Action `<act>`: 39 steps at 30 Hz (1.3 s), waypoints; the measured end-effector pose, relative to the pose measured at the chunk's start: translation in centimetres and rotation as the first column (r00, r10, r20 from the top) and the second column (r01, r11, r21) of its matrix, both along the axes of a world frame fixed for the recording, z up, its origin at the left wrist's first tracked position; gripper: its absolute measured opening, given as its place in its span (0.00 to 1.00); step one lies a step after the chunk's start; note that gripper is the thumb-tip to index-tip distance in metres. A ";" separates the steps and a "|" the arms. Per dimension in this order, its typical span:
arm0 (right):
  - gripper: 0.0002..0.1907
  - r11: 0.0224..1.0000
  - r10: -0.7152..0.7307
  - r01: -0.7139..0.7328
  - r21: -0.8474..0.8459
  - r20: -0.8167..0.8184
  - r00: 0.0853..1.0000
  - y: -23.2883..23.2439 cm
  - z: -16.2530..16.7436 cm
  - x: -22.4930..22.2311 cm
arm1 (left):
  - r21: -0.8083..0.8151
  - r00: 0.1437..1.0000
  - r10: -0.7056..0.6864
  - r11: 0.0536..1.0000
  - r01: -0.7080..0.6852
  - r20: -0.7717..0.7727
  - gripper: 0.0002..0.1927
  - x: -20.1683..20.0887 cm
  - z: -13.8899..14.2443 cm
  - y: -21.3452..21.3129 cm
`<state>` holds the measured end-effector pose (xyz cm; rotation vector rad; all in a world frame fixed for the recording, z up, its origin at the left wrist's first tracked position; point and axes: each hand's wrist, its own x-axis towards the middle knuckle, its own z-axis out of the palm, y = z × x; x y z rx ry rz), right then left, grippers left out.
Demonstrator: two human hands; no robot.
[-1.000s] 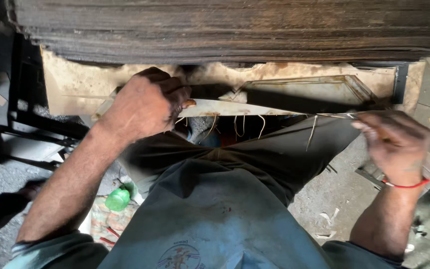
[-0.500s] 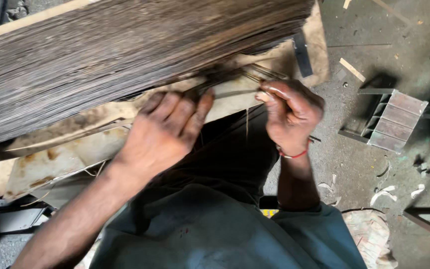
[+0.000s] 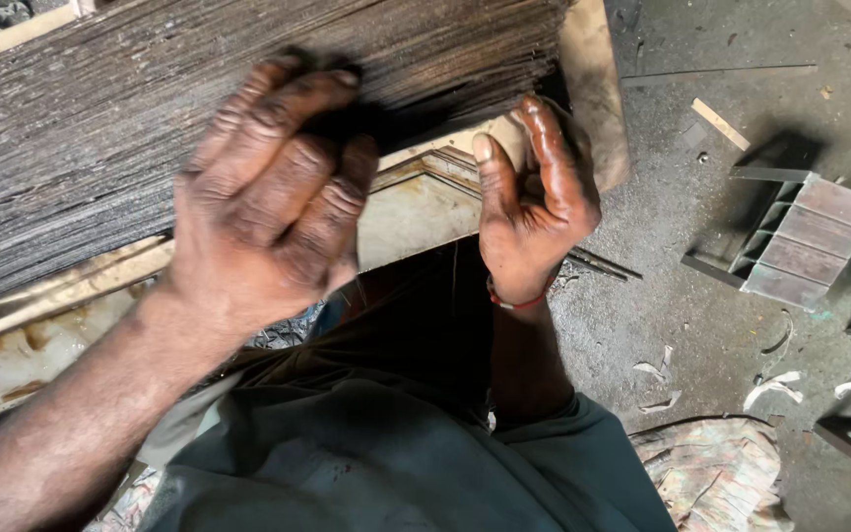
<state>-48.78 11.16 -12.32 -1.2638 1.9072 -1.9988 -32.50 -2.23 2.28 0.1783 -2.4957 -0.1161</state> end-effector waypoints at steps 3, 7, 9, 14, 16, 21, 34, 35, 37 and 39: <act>0.24 0.999 0.018 -0.020 0.032 0.060 0.998 0.3 0.3 -0.3 | 0.056 1.000 -0.015 0.998 0.014 0.024 0.12 -0.6 -0.7 0.0; 0.27 0.994 0.110 -0.110 -0.009 0.110 0.988 0.2 0.4 -1.3 | 0.142 0.998 -0.064 0.988 0.064 -0.004 0.14 -1.1 -1.0 -0.4; 0.27 0.991 0.131 -0.128 -0.031 0.127 0.983 0.2 0.2 -1.7 | 0.178 0.998 -0.069 0.982 0.071 -0.016 0.12 -1.3 -1.0 -0.4; 0.20 0.987 0.153 -0.137 -0.086 0.222 0.963 -0.3 -0.3 -2.1 | 0.097 0.999 -0.041 0.995 0.039 0.015 0.14 -1.7 -1.9 0.0; 0.21 0.990 0.131 -0.116 -0.080 0.223 0.966 -0.4 -0.4 -2.2 | 0.054 0.999 -0.024 0.998 0.022 0.028 0.12 -1.9 -2.4 0.3; 0.20 0.993 0.117 -0.109 -0.047 0.226 0.967 -0.2 -0.2 -2.2 | 0.025 1.000 -0.028 0.999 0.027 0.004 0.17 -2.1 -3.0 0.7; 0.19 0.979 0.101 -0.067 -0.194 0.169 0.980 -1.0 0.2 -1.8 | -0.042 1.000 0.028 0.999 -0.028 -0.004 0.15 -2.5 -5.0 1.4; 0.17 0.987 0.043 -0.020 -0.162 0.139 0.989 -0.9 0.8 -1.5 | -0.040 0.999 0.034 0.999 -0.034 0.001 0.16 -2.0 -5.1 1.6; 0.15 0.991 -0.069 0.076 -0.113 0.069 0.995 -0.6 2.4 -0.8 | -0.027 0.999 0.044 0.999 -0.044 0.004 0.17 -0.6 -5.4 1.8; 0.11 0.990 -0.123 0.107 -0.089 -0.197 0.973 0.1 4.4 -0.7 | -0.060 0.992 0.113 0.992 -0.109 0.061 0.13 2.7 -5.8 1.8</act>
